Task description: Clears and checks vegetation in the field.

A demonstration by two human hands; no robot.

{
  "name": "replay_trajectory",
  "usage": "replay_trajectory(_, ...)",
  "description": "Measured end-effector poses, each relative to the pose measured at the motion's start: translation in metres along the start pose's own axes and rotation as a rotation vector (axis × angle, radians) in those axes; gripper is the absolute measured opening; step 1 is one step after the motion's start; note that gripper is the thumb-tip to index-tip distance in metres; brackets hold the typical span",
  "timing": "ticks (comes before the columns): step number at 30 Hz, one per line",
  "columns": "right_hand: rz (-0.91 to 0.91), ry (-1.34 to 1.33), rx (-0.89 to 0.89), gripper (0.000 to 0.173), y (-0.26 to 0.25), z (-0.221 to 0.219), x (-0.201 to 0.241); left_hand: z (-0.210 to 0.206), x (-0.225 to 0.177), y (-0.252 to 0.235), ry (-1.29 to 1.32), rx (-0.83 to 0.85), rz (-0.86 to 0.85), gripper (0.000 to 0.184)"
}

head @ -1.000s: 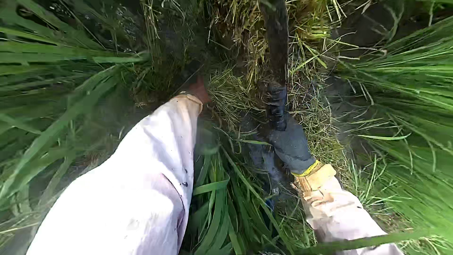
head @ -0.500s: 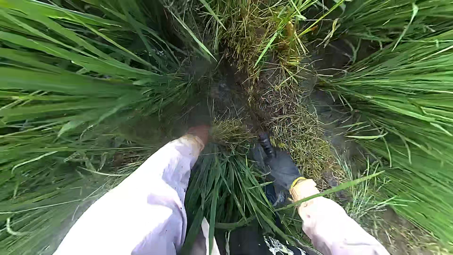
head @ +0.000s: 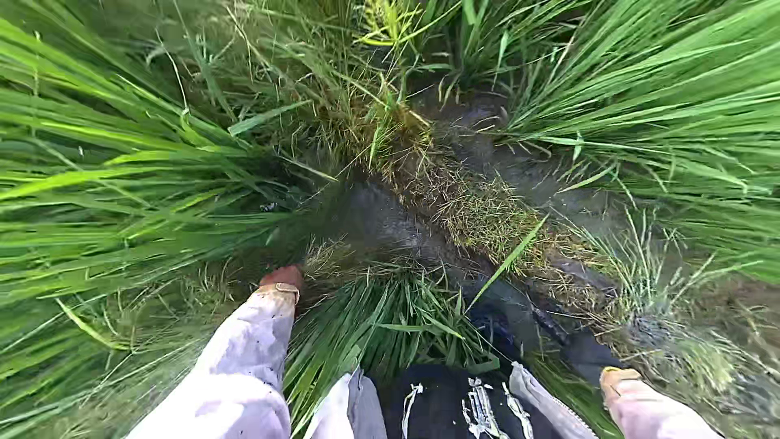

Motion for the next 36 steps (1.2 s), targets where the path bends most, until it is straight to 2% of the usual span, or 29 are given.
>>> replay_trajectory(3, -0.02, -0.146, 0.017, 0.055, 0.055, -0.015, -0.086, 0.063, -0.012, 0.052, -0.064, -0.096, -0.015, 0.05)
replay_trajectory(6, -0.114, -0.437, -0.004, 0.046, 0.103, -0.054, -0.152, 0.122, -0.06, 0.091, -0.112, -0.21, -0.129, 0.045)
replay_trajectory(9, -0.235, -0.723, -0.02, 0.048, 0.133, -0.107, -0.193, 0.181, -0.152, 0.138, -0.186, -0.3, -0.256, 0.048)
replay_trajectory(12, -0.359, -0.966, -0.02, 0.056, 0.16, -0.18, -0.212, 0.208, -0.251, 0.176, -0.262, -0.384, -0.355, 0.046)
replay_trajectory(15, -0.521, -1.522, -0.047, 0.048, 0.199, -0.254, -0.208, 0.211, -0.35, 0.22, -0.341, -0.419, -0.483, 0.047)
replay_trajectory(16, -0.59, -1.644, -0.033, 0.048, 0.21, -0.274, -0.205, 0.208, -0.386, 0.247, -0.373, -0.42, -0.538, 0.047)
replay_trajectory(18, -0.684, -1.69, 0.018, 0.056, 0.233, -0.305, -0.198, 0.195, -0.458, 0.313, -0.427, -0.416, -0.658, 0.047)
replay_trajectory(20, -0.748, -1.653, 0.044, 0.081, 0.249, -0.333, -0.188, 0.176, -0.527, 0.384, -0.483, -0.441, -0.79, 0.046)
replay_trajectory(22, -0.85, -1.774, 0.021, 0.097, 0.26, -0.357, -0.178, 0.15, -0.592, 0.457, -0.531, -0.469, -0.931, 0.049)
replay_trajectory(23, -0.884, -1.9, 0.004, 0.096, 0.263, -0.369, -0.169, 0.135, -0.619, 0.494, -0.552, -0.469, -0.997, 0.049)
replay_trajectory(24, -0.891, -2.026, -0.001, 0.086, 0.263, -0.378, -0.159, 0.119, -0.645, 0.529, -0.573, -0.469, -1.063, 0.05)
replay_trajectory(25, -0.893, -2.121, 0.001, 0.072, 0.266, -0.38, -0.151, 0.101, -0.667, 0.563, -0.585, -0.46, -1.134, 0.051)
replay_trajectory(28, -0.885, -2.303, 0.107, 0.047, 0.286, -0.36, -0.139, 0.049, -0.729, 0.649, -0.606, -0.453, -1.346, 0.059)
replay_trajectory(29, -0.93, -2.32, 0.078, 0.042, 0.284, -0.365, -0.133, 0.031, -0.747, 0.67, -0.619, -0.465, -1.393, 0.061)
replay_trajectory(31, -0.995, -2.392, 0.016, 0.04, 0.268, -0.393, -0.117, -0.003, -0.783, 0.698, -0.641, -0.511, -1.449, 0.067)
replay_trajectory(33, -0.962, -2.478, -0.01, 0.04, 0.257, -0.395, -0.109, -0.029, -0.821, 0.698, -0.63, -0.567, -1.452, 0.096)
replay_trajectory(35, -0.918, -2.49, -0.016, 0.038, 0.265, -0.37, -0.116, -0.047, -0.853, 0.671, -0.566, -0.578, -1.444, 0.134)
replay_trajectory(36, -0.878, -2.474, 0.022, 0.039, 0.278, -0.341, -0.125, -0.052, -0.858, 0.654, -0.554, -0.58, -1.457, 0.14)
Point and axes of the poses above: each hand's wrist, its own y-axis away from the middle knuckle, its own z-axis out of the back of the hand, x = y × z, the point moved 10 cm from there along -y, towards the middle knuckle, and after that the axes turned 3 degrees about -y, right-handed, at the moved point
